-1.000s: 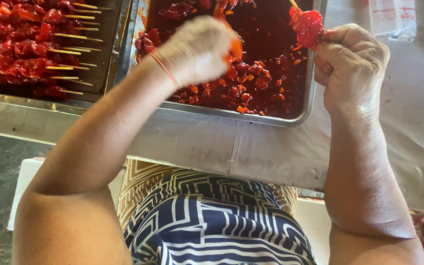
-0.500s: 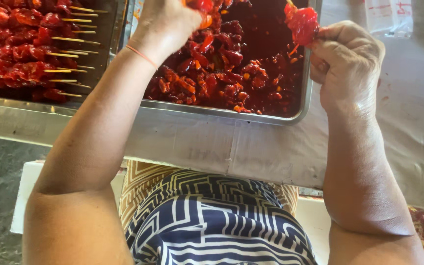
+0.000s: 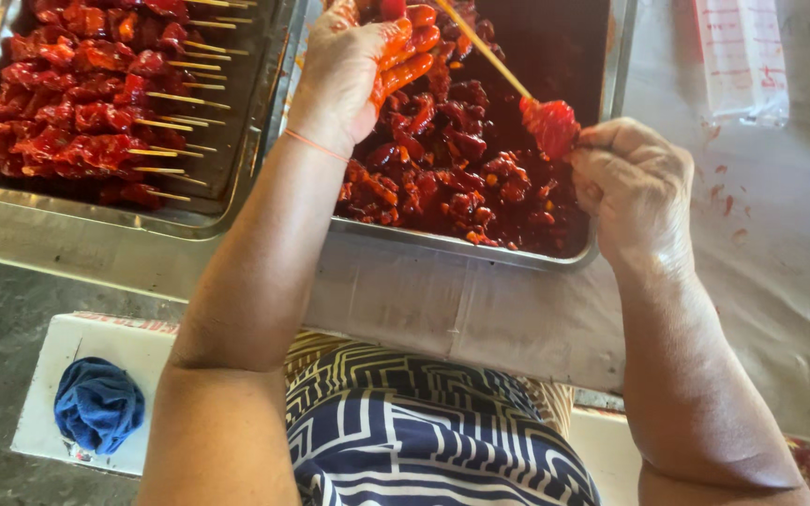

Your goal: The person uses gloved hands to pick up pieces of red marinated meat from a metal tray and thread them onto wooden skewers. The completed skewers are placed into a second metal tray. The person occasionally reaches for a package of skewers to replenish their supply.

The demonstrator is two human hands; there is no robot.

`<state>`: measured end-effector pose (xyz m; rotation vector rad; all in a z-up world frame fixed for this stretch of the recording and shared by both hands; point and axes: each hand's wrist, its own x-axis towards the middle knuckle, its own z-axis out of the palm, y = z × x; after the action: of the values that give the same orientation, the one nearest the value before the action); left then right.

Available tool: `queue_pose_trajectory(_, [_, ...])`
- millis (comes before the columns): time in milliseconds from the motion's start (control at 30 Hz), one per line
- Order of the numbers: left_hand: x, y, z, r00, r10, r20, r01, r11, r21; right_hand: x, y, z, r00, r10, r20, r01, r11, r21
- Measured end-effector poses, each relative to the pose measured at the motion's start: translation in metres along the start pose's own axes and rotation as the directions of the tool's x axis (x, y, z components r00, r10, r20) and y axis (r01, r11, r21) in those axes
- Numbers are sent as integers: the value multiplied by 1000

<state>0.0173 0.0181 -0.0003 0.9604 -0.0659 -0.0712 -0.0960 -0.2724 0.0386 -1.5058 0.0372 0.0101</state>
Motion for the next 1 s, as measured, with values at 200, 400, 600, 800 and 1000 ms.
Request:
queue_pose_trajectory(200, [4,-7,-14,979,198,-50,-198,980,1,-5,-1,12,998,66,-12,-67,992,-103])
queue_pose_trajectory(400, [4,-11,-13,934,336,-117,-347,934,-85,-7,-1,17,996,91,0,-90,985,-149])
queue_pose_trajectory(600, [-1,-11,-11,958,245,-146,-271,943,-194,-7,1,19,994,108,17,-104,984,-142])
queue_pose_trajectory(800, [-6,-12,-6,940,327,-96,-340,917,-209,-9,0,22,993,114,9,-111,979,-169])
queue_pose_trajectory(1000, [-5,-18,0,930,342,-134,-366,898,-246,-7,7,28,982,190,15,-188,980,-65])
